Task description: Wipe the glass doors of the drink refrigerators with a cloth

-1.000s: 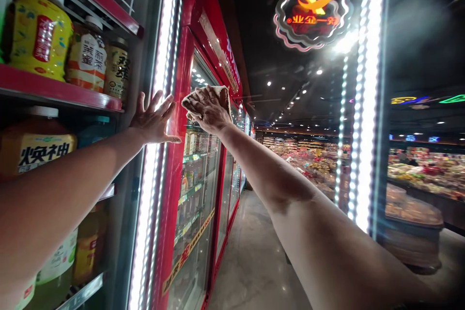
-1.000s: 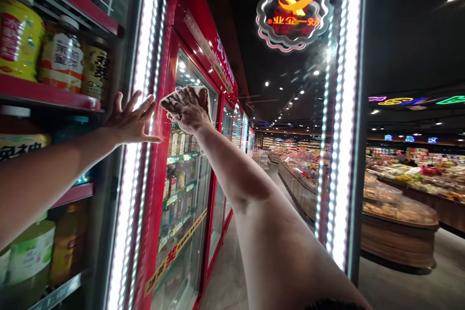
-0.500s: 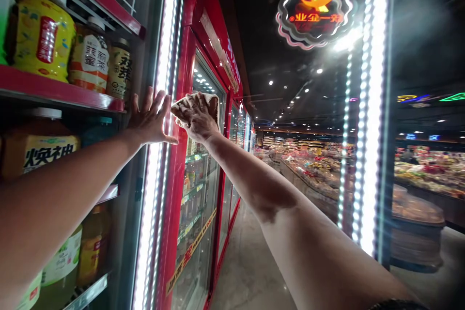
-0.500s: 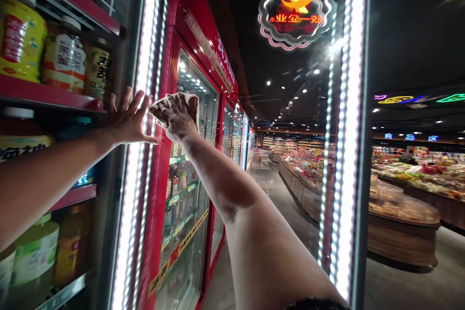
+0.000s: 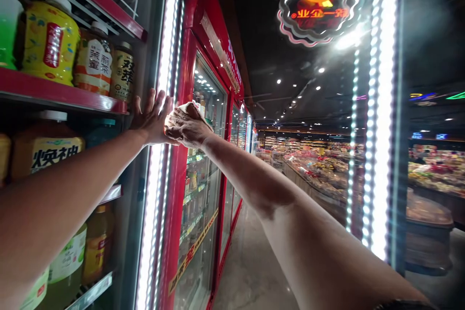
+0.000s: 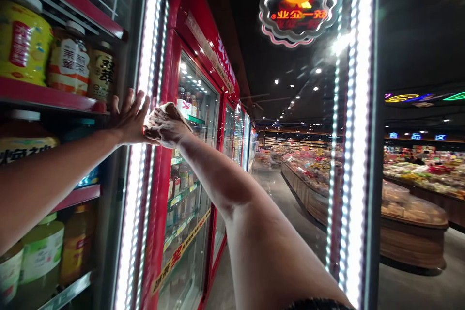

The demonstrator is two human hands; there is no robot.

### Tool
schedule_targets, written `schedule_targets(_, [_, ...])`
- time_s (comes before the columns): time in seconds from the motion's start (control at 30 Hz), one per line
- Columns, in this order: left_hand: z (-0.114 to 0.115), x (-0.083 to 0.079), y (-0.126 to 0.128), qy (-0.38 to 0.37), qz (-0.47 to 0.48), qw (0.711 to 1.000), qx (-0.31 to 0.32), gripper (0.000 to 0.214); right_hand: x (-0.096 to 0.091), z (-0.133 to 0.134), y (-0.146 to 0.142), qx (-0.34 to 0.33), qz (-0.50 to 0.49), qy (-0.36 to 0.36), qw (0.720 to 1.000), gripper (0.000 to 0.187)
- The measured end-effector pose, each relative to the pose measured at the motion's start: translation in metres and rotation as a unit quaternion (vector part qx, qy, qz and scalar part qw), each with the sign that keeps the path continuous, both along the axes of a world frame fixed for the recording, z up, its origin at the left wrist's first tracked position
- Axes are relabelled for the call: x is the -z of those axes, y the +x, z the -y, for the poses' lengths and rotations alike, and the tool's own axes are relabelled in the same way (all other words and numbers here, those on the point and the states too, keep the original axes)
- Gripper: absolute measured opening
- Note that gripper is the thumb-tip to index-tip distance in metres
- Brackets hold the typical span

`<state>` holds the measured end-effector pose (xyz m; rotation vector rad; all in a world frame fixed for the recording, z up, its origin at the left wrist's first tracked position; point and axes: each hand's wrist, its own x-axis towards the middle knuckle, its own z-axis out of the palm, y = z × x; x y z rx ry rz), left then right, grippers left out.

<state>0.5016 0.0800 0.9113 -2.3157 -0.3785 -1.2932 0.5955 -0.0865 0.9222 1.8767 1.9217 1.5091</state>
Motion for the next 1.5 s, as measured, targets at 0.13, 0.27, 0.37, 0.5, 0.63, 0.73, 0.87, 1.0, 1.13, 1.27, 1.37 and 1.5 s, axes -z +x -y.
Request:
schedule_targets(0.13, [-0.001,0.001,0.000,0.028,0.008,1.000,0.012,0.156,-0.030,0.016,0.014,0.061,0.006,0.068,0.996,0.049])
schedule_targets(0.27, [0.000,-0.002,-0.001,0.041,-0.003,0.999,0.008,0.155,-0.055,0.021,0.021,0.091,-0.039,0.196,0.976,0.057])
schedule_targets(0.37, [0.002,-0.008,0.001,0.053,-0.036,0.998,0.005,0.149,-0.058,0.024,0.023,0.095,-0.024,0.153,0.983,0.056])
schedule_targets(0.5, [0.006,-0.013,0.010,0.027,-0.087,0.995,0.031,0.149,-0.060,0.035,0.025,0.074,0.003,0.079,0.994,0.052])
schedule_targets(0.63, [0.010,-0.009,0.024,-0.028,-0.048,0.996,0.076,0.146,-0.062,0.040,0.020,0.110,-0.035,0.128,0.985,0.052])
schedule_targets(0.73, [0.012,-0.005,0.033,-0.035,-0.031,0.991,0.127,0.146,-0.053,0.044,0.014,0.119,-0.031,0.127,0.984,0.050])
schedule_targets(0.87, [0.013,-0.002,0.039,-0.050,-0.028,0.986,0.159,0.145,-0.046,0.065,0.015,0.102,0.007,0.065,0.993,0.051])
schedule_targets(1.0, [0.017,-0.003,0.038,-0.067,-0.042,0.985,0.154,0.131,-0.058,0.091,0.025,0.115,-0.013,0.120,0.986,0.053])
schedule_targets(1.13, [0.022,-0.003,0.036,-0.079,-0.041,0.985,0.148,0.129,-0.063,0.099,0.032,0.107,-0.062,0.193,0.973,0.055])
schedule_targets(1.27, [0.021,-0.001,0.040,-0.062,-0.026,0.984,0.163,0.132,-0.040,0.102,0.035,0.112,-0.036,0.149,0.982,0.053])
schedule_targets(1.37, [0.018,0.001,0.043,-0.063,-0.019,0.984,0.167,0.132,-0.028,0.114,0.040,0.102,-0.008,0.116,0.988,0.051])
schedule_targets(1.5, [0.017,0.003,0.044,-0.043,-0.010,0.985,0.164,0.129,-0.034,0.131,0.047,0.103,-0.019,0.161,0.981,0.053])
